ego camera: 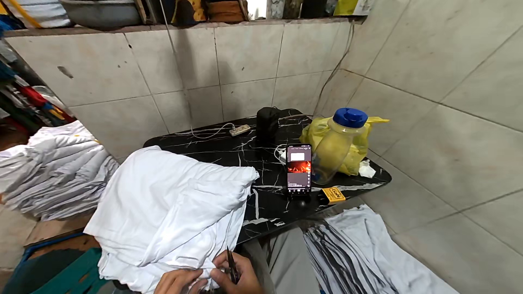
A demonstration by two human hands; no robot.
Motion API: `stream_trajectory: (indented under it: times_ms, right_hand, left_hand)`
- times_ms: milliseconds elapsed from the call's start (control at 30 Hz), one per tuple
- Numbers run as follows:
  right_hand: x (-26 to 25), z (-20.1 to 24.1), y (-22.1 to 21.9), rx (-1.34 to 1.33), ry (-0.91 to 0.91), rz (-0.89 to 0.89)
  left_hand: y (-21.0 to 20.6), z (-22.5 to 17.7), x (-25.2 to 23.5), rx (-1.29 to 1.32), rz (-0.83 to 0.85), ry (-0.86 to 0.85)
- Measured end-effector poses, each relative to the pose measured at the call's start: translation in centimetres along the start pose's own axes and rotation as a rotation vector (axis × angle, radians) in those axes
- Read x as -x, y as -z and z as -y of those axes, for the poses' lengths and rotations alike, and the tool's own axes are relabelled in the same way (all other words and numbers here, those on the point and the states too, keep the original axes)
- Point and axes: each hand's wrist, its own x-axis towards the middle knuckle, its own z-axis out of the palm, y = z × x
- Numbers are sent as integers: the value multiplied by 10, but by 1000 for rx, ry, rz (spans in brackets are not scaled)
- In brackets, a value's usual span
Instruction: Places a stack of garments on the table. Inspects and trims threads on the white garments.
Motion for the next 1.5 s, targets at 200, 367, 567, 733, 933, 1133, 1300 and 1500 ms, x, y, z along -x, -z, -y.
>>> stream_trajectory:
  times_ms: [200, 367, 567, 733, 933, 1133, 1300, 1500]
  right_hand:
    - [1, 0, -1, 5, -2, 6]
    - [2, 0, -2, -16, -17, -2]
    - [1, -2, -1, 24, -13, -3]
    - [1, -2, -1, 42, -17, 5]
    - [1, -2, -1, 34, -22, 6]
    - [1, -2, 0, 45, -26, 8]
    - [0, -2, 0, 58, -19, 13]
    - [0, -2, -1, 61, -18, 6]
  left_hand:
    - [-7, 1, 1, -4, -11, 8]
    - [-8, 1, 1, -9, -24, -42]
    - [-9, 1, 1, -19, -22, -45]
    - [-8, 1, 1, -27, -18, -46]
    - [-8, 1, 1, -26, -15, -42]
    - [-8, 2, 1, -27, -11, -48]
    - [-9, 2, 1, -32, -11, -45]
    - [-8, 2, 0, -30, -8, -48]
